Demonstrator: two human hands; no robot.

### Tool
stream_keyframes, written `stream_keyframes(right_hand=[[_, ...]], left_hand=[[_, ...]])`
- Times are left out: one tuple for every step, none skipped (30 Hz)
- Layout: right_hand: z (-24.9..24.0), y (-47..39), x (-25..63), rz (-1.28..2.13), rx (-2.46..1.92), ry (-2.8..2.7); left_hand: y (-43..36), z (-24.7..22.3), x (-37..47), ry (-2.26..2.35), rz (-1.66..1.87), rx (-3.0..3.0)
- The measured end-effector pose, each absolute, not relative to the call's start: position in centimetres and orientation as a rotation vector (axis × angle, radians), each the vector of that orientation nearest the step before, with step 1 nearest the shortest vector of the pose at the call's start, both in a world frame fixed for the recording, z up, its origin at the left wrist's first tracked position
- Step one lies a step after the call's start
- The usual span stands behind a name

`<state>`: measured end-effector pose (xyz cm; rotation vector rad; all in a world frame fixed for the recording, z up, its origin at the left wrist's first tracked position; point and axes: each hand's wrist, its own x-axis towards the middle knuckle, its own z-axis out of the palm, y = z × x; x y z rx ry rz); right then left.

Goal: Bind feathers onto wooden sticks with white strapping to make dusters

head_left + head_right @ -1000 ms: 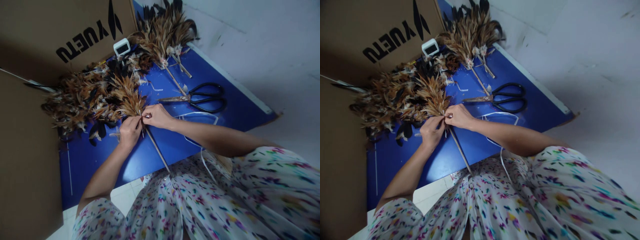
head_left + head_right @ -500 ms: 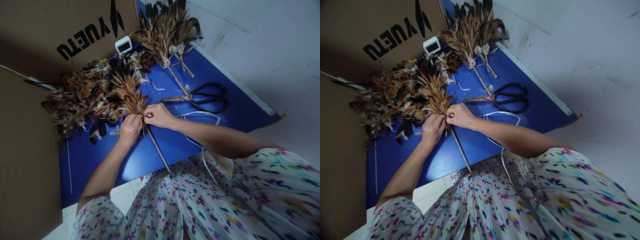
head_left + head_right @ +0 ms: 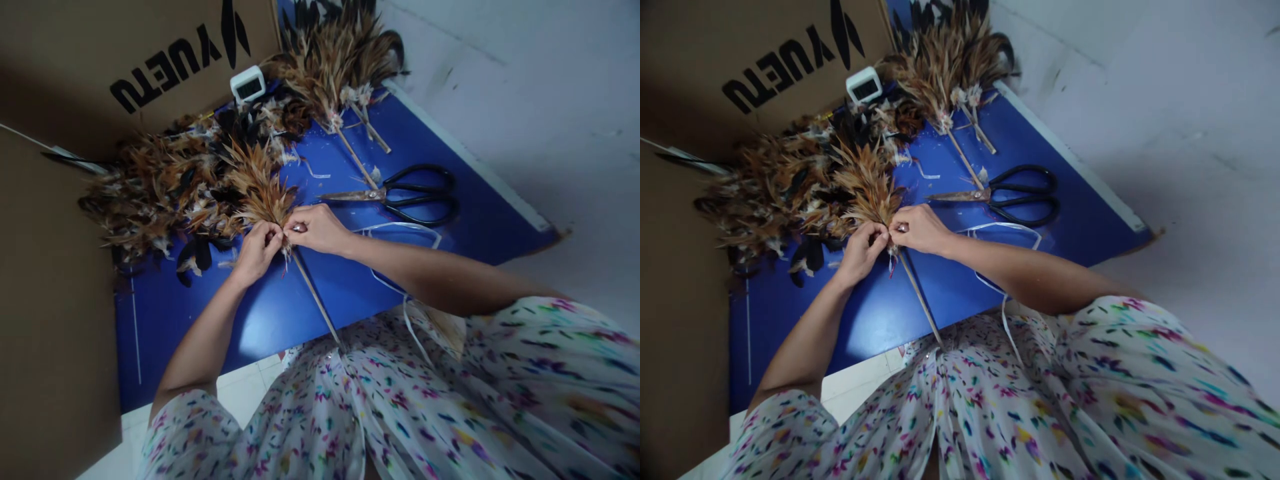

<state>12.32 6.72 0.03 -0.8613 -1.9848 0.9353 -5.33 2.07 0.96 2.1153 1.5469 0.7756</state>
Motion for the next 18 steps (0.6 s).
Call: stream_keyframes(right_hand=[[0.0, 6.8, 12.3, 0.949, -0.865, -1.980], [0.0, 6.8, 12.2, 0.964, -0.869, -1.977], [0.0, 6.8, 12.2, 0.980, -0.876, -1.974], [0.0, 6.9, 12.2, 0.995, -0.884, -1.973], [-0.1, 6.9, 12.1, 1.008, -0.891, -1.973], [-0.1, 7.0, 12.1, 1.020, -0.897, -1.973], [-0.1, 7.1, 12.1, 1.030, -0.900, -1.973], [-0.2, 7.1, 12.1, 1.041, -0.900, -1.970], [-0.3, 7.2, 12.1, 1.055, -0.899, -1.966], [-0.4, 7.3, 12.1, 1.074, -0.897, -1.960], [-0.5, 7.4, 12.1, 1.099, -0.895, -1.953], [-0.6, 7.5, 12.1, 1.131, -0.893, -1.941], [-0.7, 7.5, 12.1, 1.167, -0.888, -1.926], [-0.8, 7.6, 12.0, 1.205, -0.879, -1.908], [-0.9, 7.6, 12.0, 1.240, -0.869, -1.890], [-0.9, 7.7, 12.0, 1.270, -0.859, -1.873], [-1.0, 7.7, 12.0, 1.293, -0.852, -1.860], [-1.0, 7.7, 12.0, 1.311, -0.848, -1.853]], left_hand=[[2.1, 1.0, -5.4, 1.538, 0.768, 2.088], [2.1, 1.1, -5.4, 1.530, 0.763, 2.067], [2.1, 1.1, -5.5, 1.523, 0.762, 2.052], [2.1, 1.1, -5.5, 1.518, 0.763, 2.041], [2.1, 1.1, -5.5, 1.514, 0.766, 2.036], [2.1, 1.1, -5.4, 1.514, 0.772, 2.033], [2.1, 1.1, -5.4, 1.518, 0.777, 2.033], [2.0, 1.1, -5.4, 1.526, 0.782, 2.033], [2.0, 1.1, -5.3, 1.536, 0.784, 2.032], [2.0, 1.0, -5.3, 1.547, 0.787, 2.029], [1.9, 1.0, -5.3, 1.558, 0.789, 2.025], [1.9, 0.9, -5.3, 1.566, 0.790, 2.019], [1.9, 0.9, -5.3, 1.572, 0.792, 2.012], [1.9, 0.8, -5.3, 1.576, 0.797, 2.004], [1.9, 0.7, -5.3, 1.577, 0.803, 1.997], [2.0, 0.6, -5.3, 1.577, 0.812, 1.992], [2.0, 0.5, -5.3, 1.574, 0.823, 1.988], [2.0, 0.5, -5.3, 1.574, 0.838, 1.984]])
